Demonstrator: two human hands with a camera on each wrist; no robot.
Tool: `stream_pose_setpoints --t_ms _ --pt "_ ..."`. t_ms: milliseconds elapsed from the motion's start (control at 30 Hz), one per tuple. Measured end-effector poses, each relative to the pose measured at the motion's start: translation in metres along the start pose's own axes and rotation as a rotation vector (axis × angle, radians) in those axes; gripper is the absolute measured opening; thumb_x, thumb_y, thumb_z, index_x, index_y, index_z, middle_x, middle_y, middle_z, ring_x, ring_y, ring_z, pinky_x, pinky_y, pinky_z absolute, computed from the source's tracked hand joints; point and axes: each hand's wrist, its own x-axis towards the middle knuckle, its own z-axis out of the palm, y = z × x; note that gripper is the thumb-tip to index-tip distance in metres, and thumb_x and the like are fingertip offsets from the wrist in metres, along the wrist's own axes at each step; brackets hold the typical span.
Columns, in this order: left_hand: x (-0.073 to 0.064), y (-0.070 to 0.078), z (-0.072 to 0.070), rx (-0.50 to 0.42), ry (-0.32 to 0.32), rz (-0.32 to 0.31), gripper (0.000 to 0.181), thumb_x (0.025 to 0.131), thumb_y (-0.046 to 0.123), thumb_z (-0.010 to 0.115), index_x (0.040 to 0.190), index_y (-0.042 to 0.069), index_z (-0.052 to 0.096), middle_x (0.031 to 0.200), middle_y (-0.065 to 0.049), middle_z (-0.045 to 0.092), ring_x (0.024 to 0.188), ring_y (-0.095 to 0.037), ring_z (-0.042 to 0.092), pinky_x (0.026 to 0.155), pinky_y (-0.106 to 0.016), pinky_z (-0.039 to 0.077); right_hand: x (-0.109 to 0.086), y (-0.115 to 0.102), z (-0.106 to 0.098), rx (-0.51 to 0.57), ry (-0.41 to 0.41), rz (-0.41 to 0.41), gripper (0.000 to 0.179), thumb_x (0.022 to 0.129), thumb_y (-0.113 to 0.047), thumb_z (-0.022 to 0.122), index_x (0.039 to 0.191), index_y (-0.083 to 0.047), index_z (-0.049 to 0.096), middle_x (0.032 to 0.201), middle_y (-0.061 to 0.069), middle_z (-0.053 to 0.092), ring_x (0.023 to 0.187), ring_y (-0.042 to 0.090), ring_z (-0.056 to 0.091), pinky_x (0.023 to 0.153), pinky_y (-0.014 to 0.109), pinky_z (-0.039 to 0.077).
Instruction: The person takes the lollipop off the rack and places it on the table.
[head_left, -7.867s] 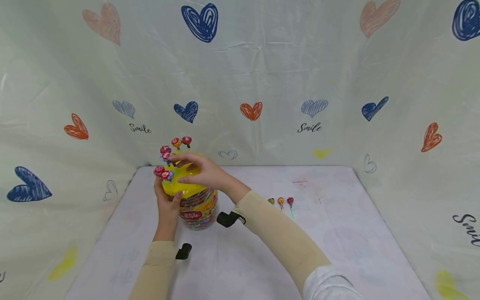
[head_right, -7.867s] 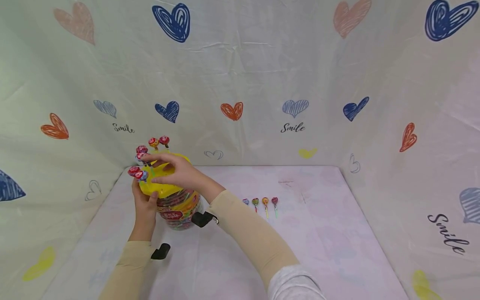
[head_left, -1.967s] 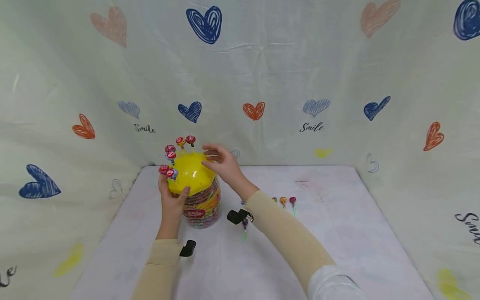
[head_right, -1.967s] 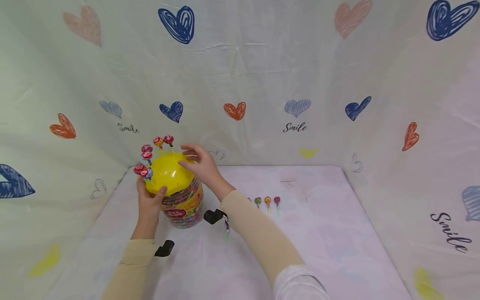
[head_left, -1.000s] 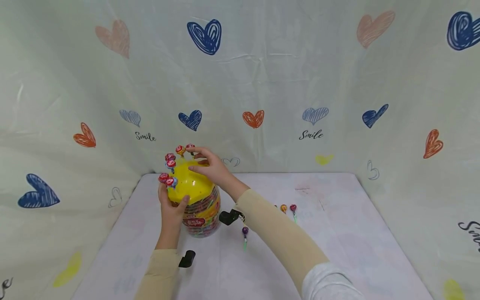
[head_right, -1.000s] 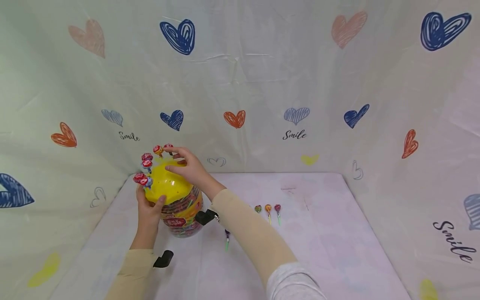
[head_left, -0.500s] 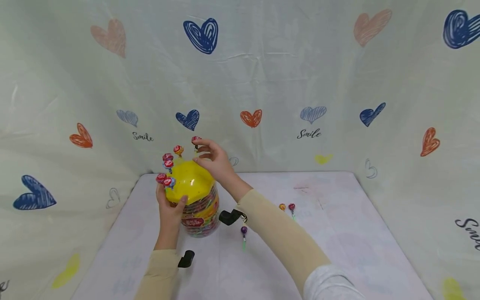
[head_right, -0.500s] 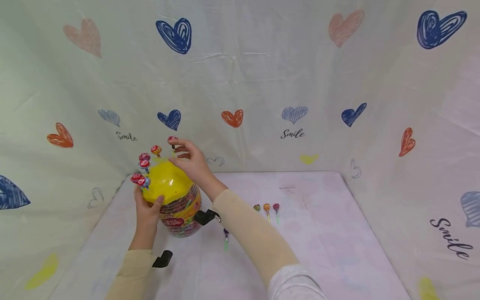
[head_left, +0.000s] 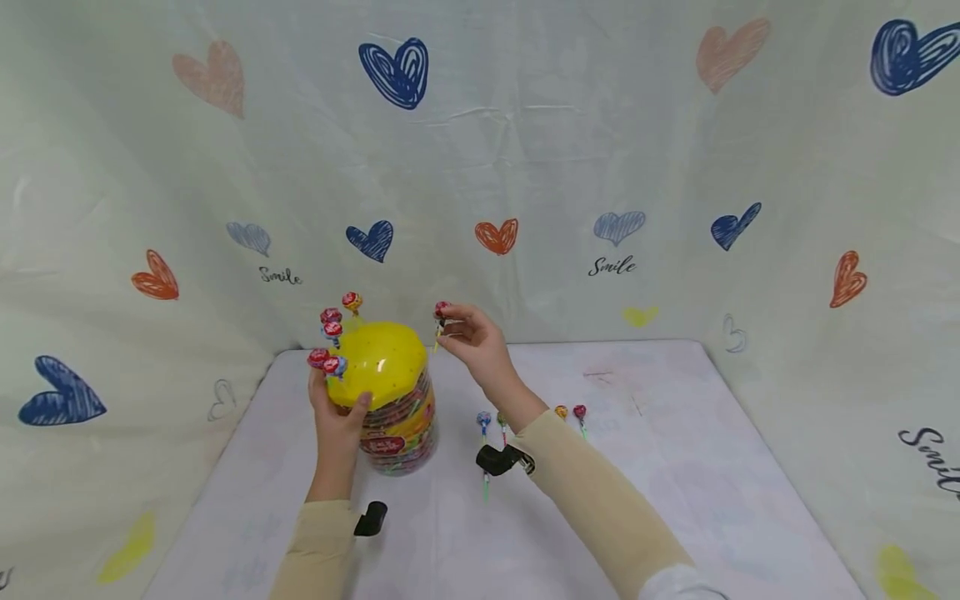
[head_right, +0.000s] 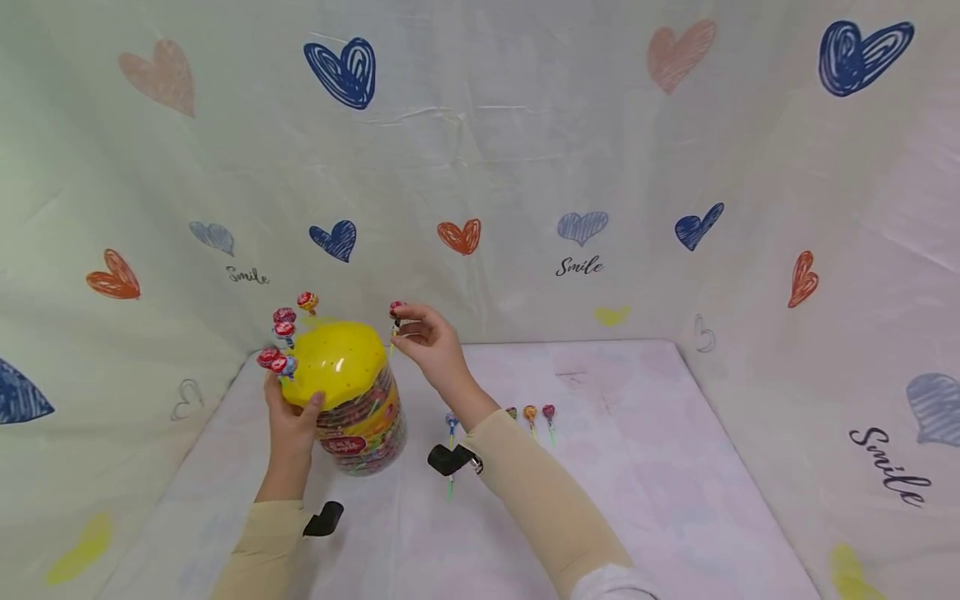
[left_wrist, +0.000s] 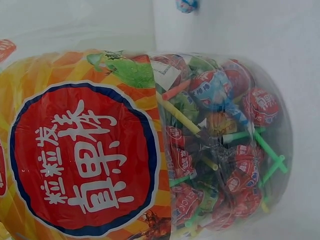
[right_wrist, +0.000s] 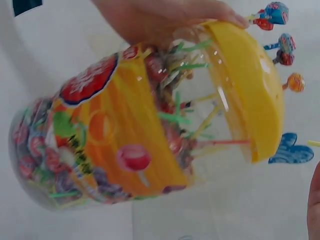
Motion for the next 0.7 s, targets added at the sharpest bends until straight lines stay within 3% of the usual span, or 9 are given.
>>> stream_pose_setpoints --t_ms 200,367,500,700 --pt "0.0 -0.002 -0.002 -0.014 -0.013 0.04 0.081 0.096 0.012 0.062 0.155 0.028 0.01 0.153 0.007 0.013 0.131 -0.016 0.034 0.105 -0.014 0.033 -0.017 0.012 -0.017 0.034 0.029 0.041 0.036 0.088 0.011 0.064 0.121 0.001 0.058 0.12 0.009 0.061 0.099 0.022 0.059 0.089 0.03 0.052" --pt "0.0 0.002 -0.003 -0.016 -0.024 0.025 0.082 0.095 0.01 0.062 0.156 0.026 0.009 0.154 0.006 0.012 0.132 -0.017 0.033 0.105 -0.014 0.031 -0.031 0.021 -0.028 0.037 0.045 0.075 0.037 0.086 0.014 0.065 0.119 0.001 0.058 0.117 0.012 0.062 0.094 0.02 0.06 0.085 0.029 0.054" --pt "0.002 -0.004 -0.004 -0.013 -0.022 0.029 0.082 0.096 0.01 0.062 0.155 0.029 0.009 0.154 0.009 0.012 0.131 -0.015 0.033 0.105 -0.014 0.032 -0.041 0.028 -0.037 0.017 0.033 0.084 0.038 0.085 0.014 0.065 0.12 0.0 0.057 0.117 0.012 0.061 0.093 0.019 0.06 0.084 0.029 0.054" --pt "0.003 -0.003 -0.002 -0.025 -0.024 0.048 0.08 0.096 0.006 0.059 0.156 0.025 0.009 0.154 0.005 0.015 0.131 -0.015 0.033 0.106 -0.015 0.032 -0.056 0.035 -0.051 -0.006 0.01 0.115 0.041 0.085 0.01 0.068 0.124 0.001 0.057 0.12 0.015 0.061 0.09 0.021 0.061 0.082 0.028 0.055"
